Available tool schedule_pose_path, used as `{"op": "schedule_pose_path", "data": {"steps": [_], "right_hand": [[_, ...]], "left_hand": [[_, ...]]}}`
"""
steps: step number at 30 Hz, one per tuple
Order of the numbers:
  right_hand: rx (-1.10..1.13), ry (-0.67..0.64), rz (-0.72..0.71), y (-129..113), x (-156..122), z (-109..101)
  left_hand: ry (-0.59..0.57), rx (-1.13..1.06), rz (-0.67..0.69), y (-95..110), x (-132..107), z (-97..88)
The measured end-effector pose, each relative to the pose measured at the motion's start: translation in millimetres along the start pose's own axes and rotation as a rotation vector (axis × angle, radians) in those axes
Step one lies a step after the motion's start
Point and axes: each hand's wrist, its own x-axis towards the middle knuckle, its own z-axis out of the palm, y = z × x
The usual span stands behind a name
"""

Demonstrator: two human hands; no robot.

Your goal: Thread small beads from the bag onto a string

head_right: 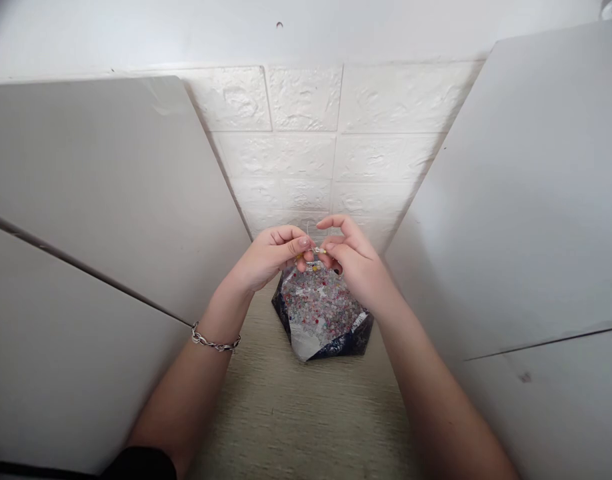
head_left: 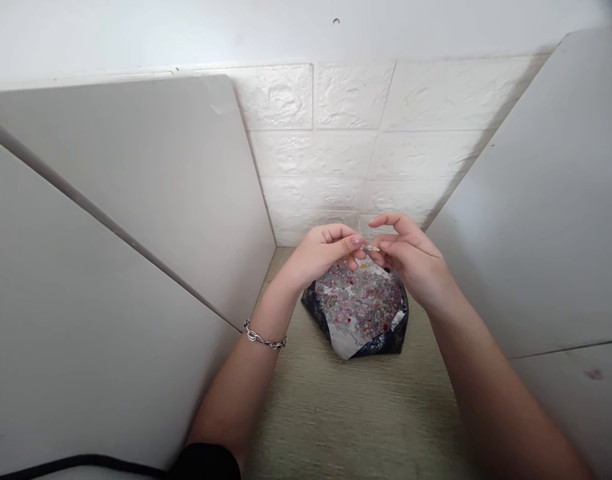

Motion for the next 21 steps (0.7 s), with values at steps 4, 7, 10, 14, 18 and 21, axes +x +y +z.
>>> {"op": "schedule_pose_path", "data": {"steps": [4,7,10,14,18,21], "right_hand": [[-0.017,-0.005,0.000,0.5,1.2,-1.1],[-0.032,-0.001,0.006,1.3,1.7,-1.3],[-0.033,0.001,0.008,1.4,1.6,-0.9],[-0.021,-0.004,0.009,0.3,1.2,-0.6],[-0.012,0.000,0.007,-0.6,1.2,-0.9],[-0.007,0.005,0.003,-0.1,1.6,-0.7]], "left_hand": [[0.009,-0.001,-0.002,-0.4,-0.2,-0.8],[0.017,0.009,-0.006,-0.3,-0.3,-0.8],[0.031,0.024,-0.004,-0.1,-0.6,-0.5],[0.037,0.034,-0.008,0.3,-0.9,-0.5],[0.026,0.020,-0.008,0.1,-0.3,-1.5],[0.013,0.016,-0.001,-0.4,0.3,-1.5]]}}
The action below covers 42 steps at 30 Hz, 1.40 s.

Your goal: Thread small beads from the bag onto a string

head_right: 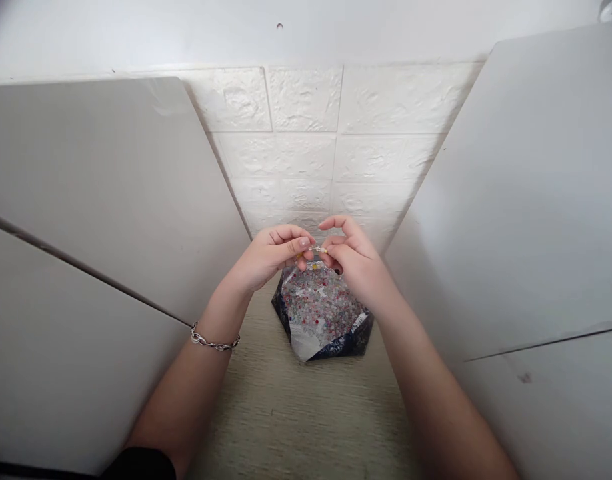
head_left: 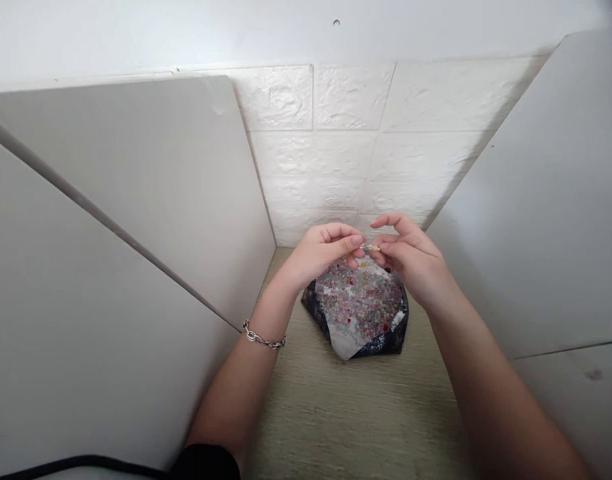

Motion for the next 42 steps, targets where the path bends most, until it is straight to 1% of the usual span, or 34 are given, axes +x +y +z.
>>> {"op": "schedule_pose_path", "data": {"steps": [4,10,15,21,28,31,35,39,42], "right_hand": [[0.009,0.023,0.029,2,1,1],[0.104,0.117,0.108,6,5,2],[0.104,0.126,0.147,8,6,3],[-0.041,0.124,0.121,15,7,3],[-0.135,0.131,0.031,21,11,4],[-0.142,0.161,-0.016,24,12,5],[-0.168,0.223,-0.061,28,14,5],[-0.131,0.200,-0.073,31,16,4],[-0.090,0.197,-0.063,36,19,3]], "left_hand": [[0.012,0.045,0.016,1,-1,2.4],[-0.006,0.050,0.022,2,-3,3.2],[0.012,0.053,0.034,-4,1,0.9],[0.068,0.105,0.036,-10,5,-0.6],[0.110,0.111,0.018,-14,9,0.2],[0.129,0.130,0.030,-17,10,1.6],[0.124,0.134,0.043,-21,11,5.0],[0.109,0.094,0.030,-24,12,8.3],[0.124,0.067,0.014,-24,12,8.4]]}}
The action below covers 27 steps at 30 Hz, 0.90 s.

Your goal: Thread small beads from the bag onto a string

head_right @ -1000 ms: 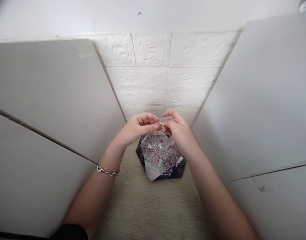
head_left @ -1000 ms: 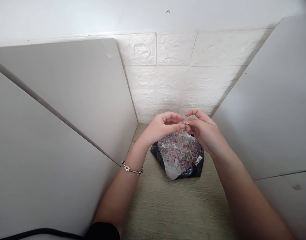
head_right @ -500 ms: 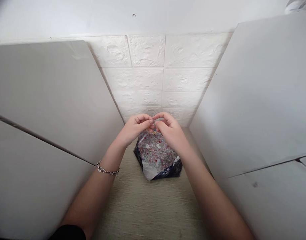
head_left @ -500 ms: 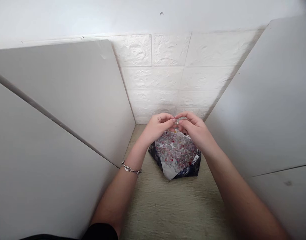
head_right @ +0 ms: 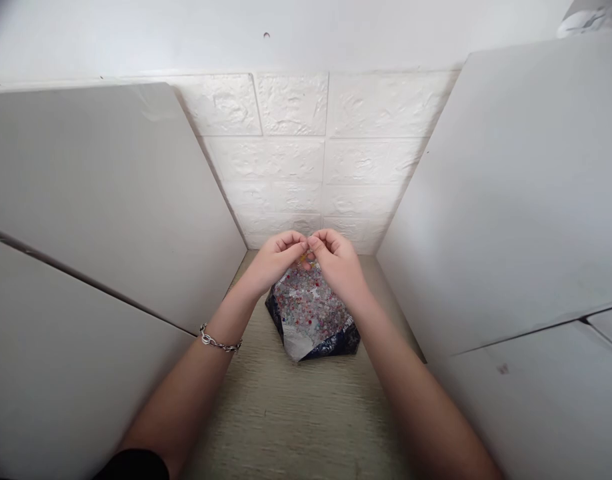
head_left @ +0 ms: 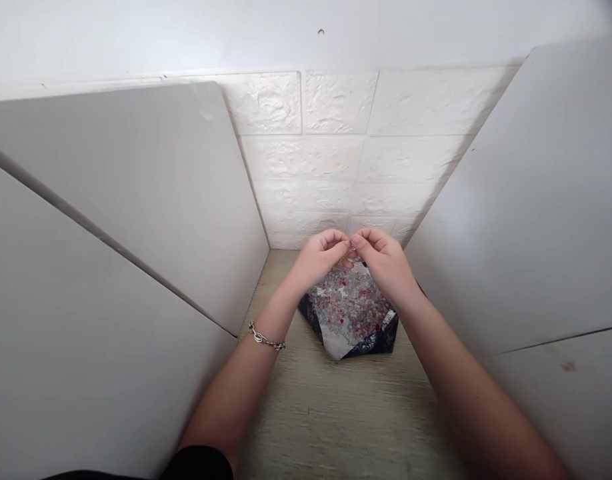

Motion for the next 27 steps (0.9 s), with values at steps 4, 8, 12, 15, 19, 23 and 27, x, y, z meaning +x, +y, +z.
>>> {"op": "schedule_pose_path", "data": {"steps": [4,8,12,15,19,23,27], "right_hand": [[0.004,0.004,0.015,6,3,0],[-0.014,-0.045,-0.007,6,2,1],[-0.125,-0.057,-0.026,4,-2,2],[-0.203,0.019,-0.114,4,-3,4],[-0.188,0.104,-0.181,5,-4,6],[-0.231,0.104,-0.195,8,-2,6],[-0.328,0.043,-0.254,8,0,2]], "left_hand": [[0.023,-0.032,-0.067,3,0,-3.4],[0.031,-0.038,-0.137,7,-1,-7.8],[0.055,-0.054,-0.133,6,-1,-11.0],[0.045,-0.062,-0.150,4,0,-11.9],[0.051,-0.049,-0.178,1,1,-11.7],[0.095,-0.041,-0.116,-3,3,-11.4],[0.181,-0.151,-0.068,-5,5,-11.9]]}}
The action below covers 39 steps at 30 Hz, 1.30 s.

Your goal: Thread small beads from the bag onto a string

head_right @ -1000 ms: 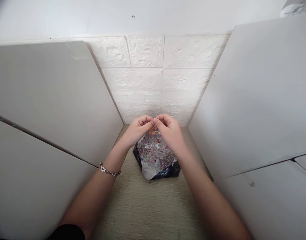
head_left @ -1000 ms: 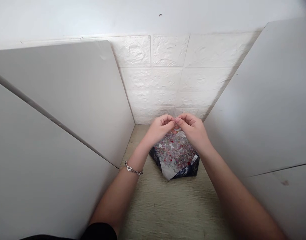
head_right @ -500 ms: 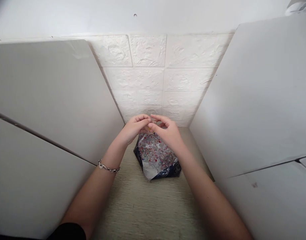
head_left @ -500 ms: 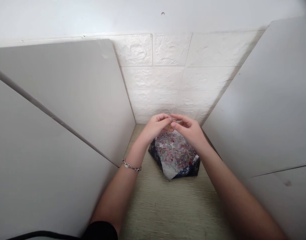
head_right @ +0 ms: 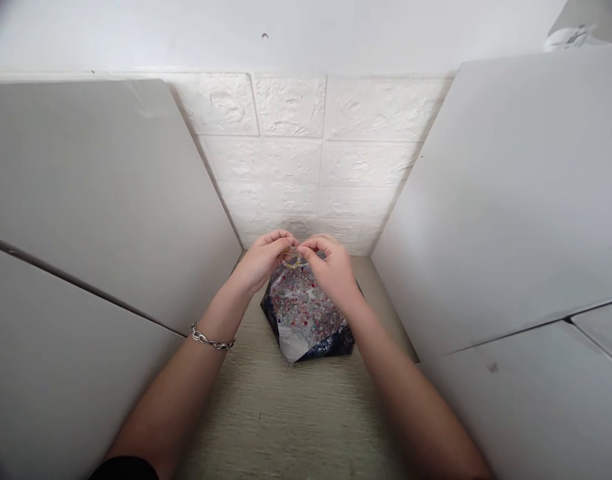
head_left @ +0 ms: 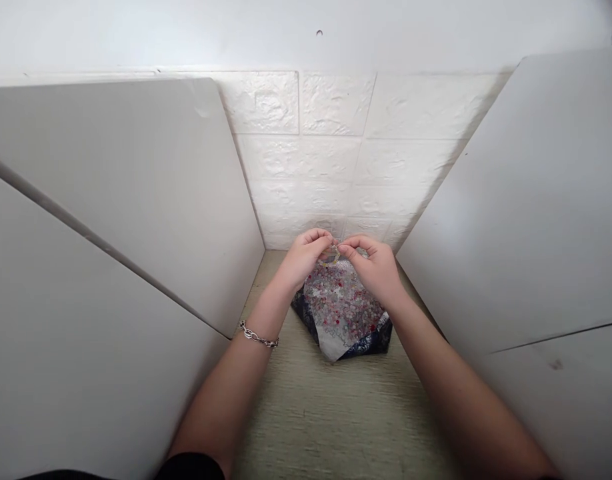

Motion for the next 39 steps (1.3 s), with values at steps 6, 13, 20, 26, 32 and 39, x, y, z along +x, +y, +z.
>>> {"op": "schedule_pose_path", "data": {"steps": [6,13,20,26,32,39], "right_hand": [[-0.016,-0.054,-0.021,-1,2,-6],[0.156,0.026,0.165,-1,0,0],[-0.087,0.128,-0.033,-5,-7,2],[-0.202,0.054,-0.153,-3,-4,-4],[-0.283,-0.068,-0.300,3,2,-14],[-0.229,-0.256,-0.164,7,6,-20]], "left_hand": [[0.030,-0.290,-0.045,6,-1,-0.5],[-0.032,-0.092,-0.006,4,-3,7.3],[-0.052,0.031,0.000,-2,-1,5.2],[-0.164,0.118,-0.028,0,-2,-1.9],[-0.282,0.237,-0.028,5,-4,-9.7],[-0.369,0.353,-0.027,6,-4,-13.9]]}}
